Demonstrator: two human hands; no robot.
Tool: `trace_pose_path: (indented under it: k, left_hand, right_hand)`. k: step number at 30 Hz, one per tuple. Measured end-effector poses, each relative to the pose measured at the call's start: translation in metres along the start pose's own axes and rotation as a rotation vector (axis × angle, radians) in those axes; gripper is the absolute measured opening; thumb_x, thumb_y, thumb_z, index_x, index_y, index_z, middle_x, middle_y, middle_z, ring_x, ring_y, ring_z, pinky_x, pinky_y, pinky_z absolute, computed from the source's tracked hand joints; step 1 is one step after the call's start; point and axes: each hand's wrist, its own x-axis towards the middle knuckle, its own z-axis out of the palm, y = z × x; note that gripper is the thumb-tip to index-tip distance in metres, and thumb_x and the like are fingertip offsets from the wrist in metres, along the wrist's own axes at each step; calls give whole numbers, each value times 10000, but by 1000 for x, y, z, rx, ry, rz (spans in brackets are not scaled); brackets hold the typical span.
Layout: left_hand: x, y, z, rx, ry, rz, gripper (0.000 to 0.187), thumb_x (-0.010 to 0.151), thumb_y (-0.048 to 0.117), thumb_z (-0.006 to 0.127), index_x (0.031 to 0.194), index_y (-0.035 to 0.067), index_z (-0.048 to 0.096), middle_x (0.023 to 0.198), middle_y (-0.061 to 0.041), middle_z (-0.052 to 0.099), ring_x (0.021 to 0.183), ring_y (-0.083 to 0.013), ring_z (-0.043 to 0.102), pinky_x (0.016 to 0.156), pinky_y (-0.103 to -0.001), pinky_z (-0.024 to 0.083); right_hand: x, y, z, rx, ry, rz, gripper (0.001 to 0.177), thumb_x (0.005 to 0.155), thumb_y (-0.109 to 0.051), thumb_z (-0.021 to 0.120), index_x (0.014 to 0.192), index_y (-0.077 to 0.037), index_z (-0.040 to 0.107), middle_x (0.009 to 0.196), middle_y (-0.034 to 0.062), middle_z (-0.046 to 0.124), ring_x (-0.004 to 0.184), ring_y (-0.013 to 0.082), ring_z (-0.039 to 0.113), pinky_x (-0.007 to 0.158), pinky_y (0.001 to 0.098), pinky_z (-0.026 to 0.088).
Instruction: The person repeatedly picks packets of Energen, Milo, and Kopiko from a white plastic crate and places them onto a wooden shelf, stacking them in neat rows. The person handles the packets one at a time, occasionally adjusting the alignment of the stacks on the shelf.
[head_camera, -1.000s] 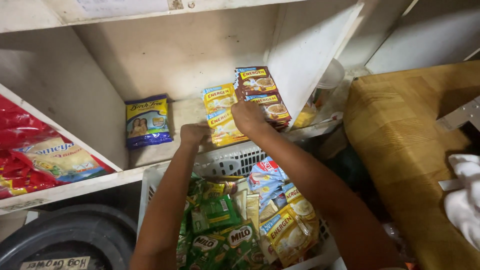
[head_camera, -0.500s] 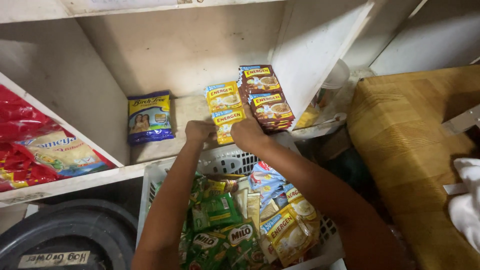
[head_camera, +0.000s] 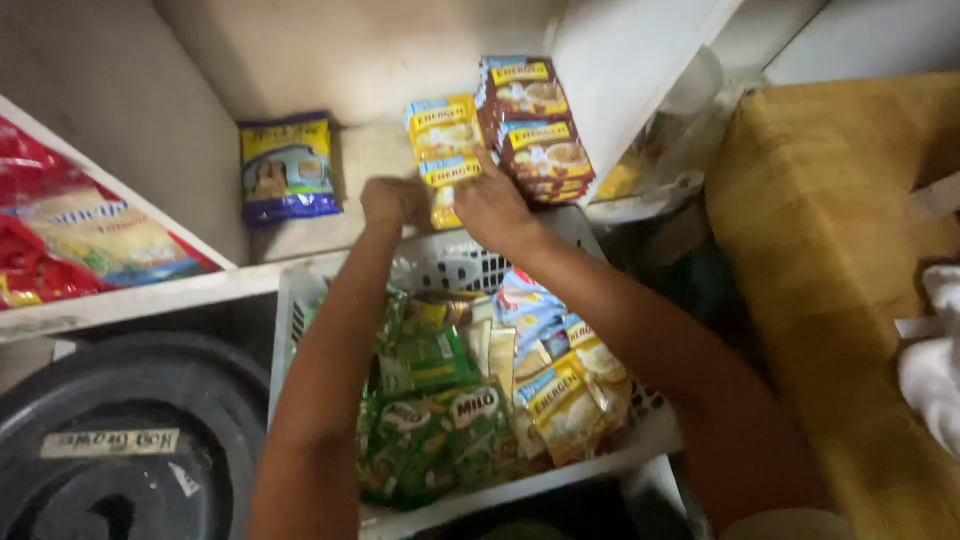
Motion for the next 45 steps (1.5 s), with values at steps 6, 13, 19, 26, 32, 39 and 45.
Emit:
trace_pose_path:
  k: [6, 13, 19, 26, 32, 39, 45]
  left_hand:
    - [-62, 138, -175, -591, -164, -358, 55, 794, 139, 796, 814, 93, 774, 692, -86, 717, 523, -187, 667, 469, -325, 548]
    - [-119, 176, -235, -724, -177, -320, 49, 869, 37, 709, 902, 38, 745, 753, -55, 731, 537, -167, 695, 457, -293, 543]
    - [-160, 165, -234, -898, -280, -436, 201, 875, 1, 557, 913, 44, 750, 774, -70, 752, 534, -167, 663, 466, -282, 536]
    - [-173, 125, -199, -936, -281, -545, 113, 848, -22, 672, 949, 18, 700, 756, -76, 713, 532, -159, 665, 477, -292, 573]
    - [-184, 109, -194, -873, -245, -436, 76, 843, 10, 697, 915, -7, 714, 710, -87, 704, 512, -148, 630, 445, -281, 507]
    - [-205, 118, -206, -504, -169, -283, 93, 862, 100, 738, 910, 36, 786, 734, -54, 753, 565, -93, 655, 528, -255, 527]
    - [-209, 123, -217, -490, -32, -101, 138, 919, 150, 736, 935, 21, 781, 754, -43, 755, 669, -75, 638, 631, -268, 526]
  right_hand:
    - [-5, -32, -60, 438, -192, 94, 151, 786, -127, 609, 798, -63, 745, 824, 196, 718, 777, 382, 697, 830, 521, 510]
    - [-31, -91, 72, 671, -573, 192, 280, 868, -266, 602, 833, -42, 766, 914, 256, 726, 844, 427, 710, 795, 539, 553]
    - [-41, -137, 110, 633, -667, 163, 339, 881, -328, 624, 910, -29, 779, 955, 237, 737, 871, 400, 731, 815, 523, 568]
    - [-67, -152, 153, 805, -522, 325, 350, 881, -421, 649, 982, -112, 777, 949, 193, 745, 875, 398, 720, 826, 509, 558]
    - [-61, -138, 54, 731, -620, 497, 365, 877, -485, 673, 937, -151, 808, 928, 134, 753, 863, 355, 719, 801, 496, 559]
    - [-80, -124, 126, 1320, -434, 760, 245, 791, -239, 847, 962, -92, 751, 849, 117, 770, 705, 200, 674, 653, 382, 522]
    - [-74, -89, 34, 1360, -556, 648, 236, 821, -215, 818, 1020, -89, 816, 792, 39, 748, 646, 143, 632, 614, 309, 502]
